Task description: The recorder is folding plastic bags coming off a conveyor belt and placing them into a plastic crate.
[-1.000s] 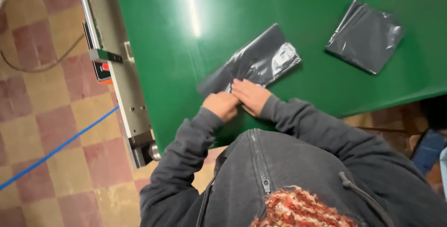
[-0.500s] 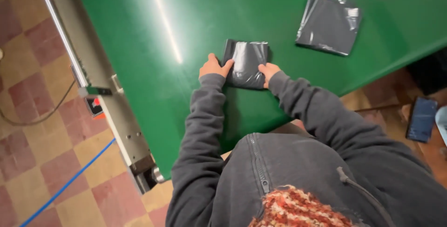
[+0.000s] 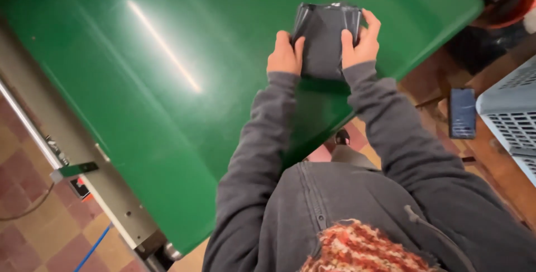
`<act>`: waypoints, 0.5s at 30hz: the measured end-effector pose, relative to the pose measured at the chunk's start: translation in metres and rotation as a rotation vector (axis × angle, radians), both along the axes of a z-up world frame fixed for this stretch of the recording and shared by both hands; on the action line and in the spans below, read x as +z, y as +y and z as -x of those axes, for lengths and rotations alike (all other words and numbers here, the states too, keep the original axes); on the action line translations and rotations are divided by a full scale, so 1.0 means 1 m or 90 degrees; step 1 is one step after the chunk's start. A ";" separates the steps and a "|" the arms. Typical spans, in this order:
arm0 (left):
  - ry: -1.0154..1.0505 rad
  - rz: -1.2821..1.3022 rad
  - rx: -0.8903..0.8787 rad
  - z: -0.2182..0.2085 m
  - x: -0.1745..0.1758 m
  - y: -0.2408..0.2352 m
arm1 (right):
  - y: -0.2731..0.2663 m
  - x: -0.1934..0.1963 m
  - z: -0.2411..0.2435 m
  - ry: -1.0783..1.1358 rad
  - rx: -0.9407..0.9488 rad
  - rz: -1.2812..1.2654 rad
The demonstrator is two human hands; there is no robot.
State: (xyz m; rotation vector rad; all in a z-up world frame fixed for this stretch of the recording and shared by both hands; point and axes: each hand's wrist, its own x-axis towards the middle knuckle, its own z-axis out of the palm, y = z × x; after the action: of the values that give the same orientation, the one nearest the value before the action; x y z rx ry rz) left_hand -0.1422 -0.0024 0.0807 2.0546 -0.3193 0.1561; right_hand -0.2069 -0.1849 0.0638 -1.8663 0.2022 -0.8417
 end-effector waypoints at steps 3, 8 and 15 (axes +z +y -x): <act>0.069 -0.105 0.042 -0.021 -0.044 -0.050 | -0.041 -0.019 -0.022 0.157 -0.078 0.125; 0.137 -0.273 0.152 -0.043 -0.090 -0.084 | -0.074 -0.082 -0.061 0.303 -0.062 0.294; 0.019 -0.483 0.222 -0.053 -0.075 -0.091 | -0.065 -0.035 -0.066 0.449 0.009 0.373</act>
State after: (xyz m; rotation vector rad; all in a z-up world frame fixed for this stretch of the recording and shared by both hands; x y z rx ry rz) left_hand -0.0889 -0.0931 0.0057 2.8542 0.0203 0.2409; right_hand -0.1407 -0.2504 0.0284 -2.6675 0.4066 -0.1945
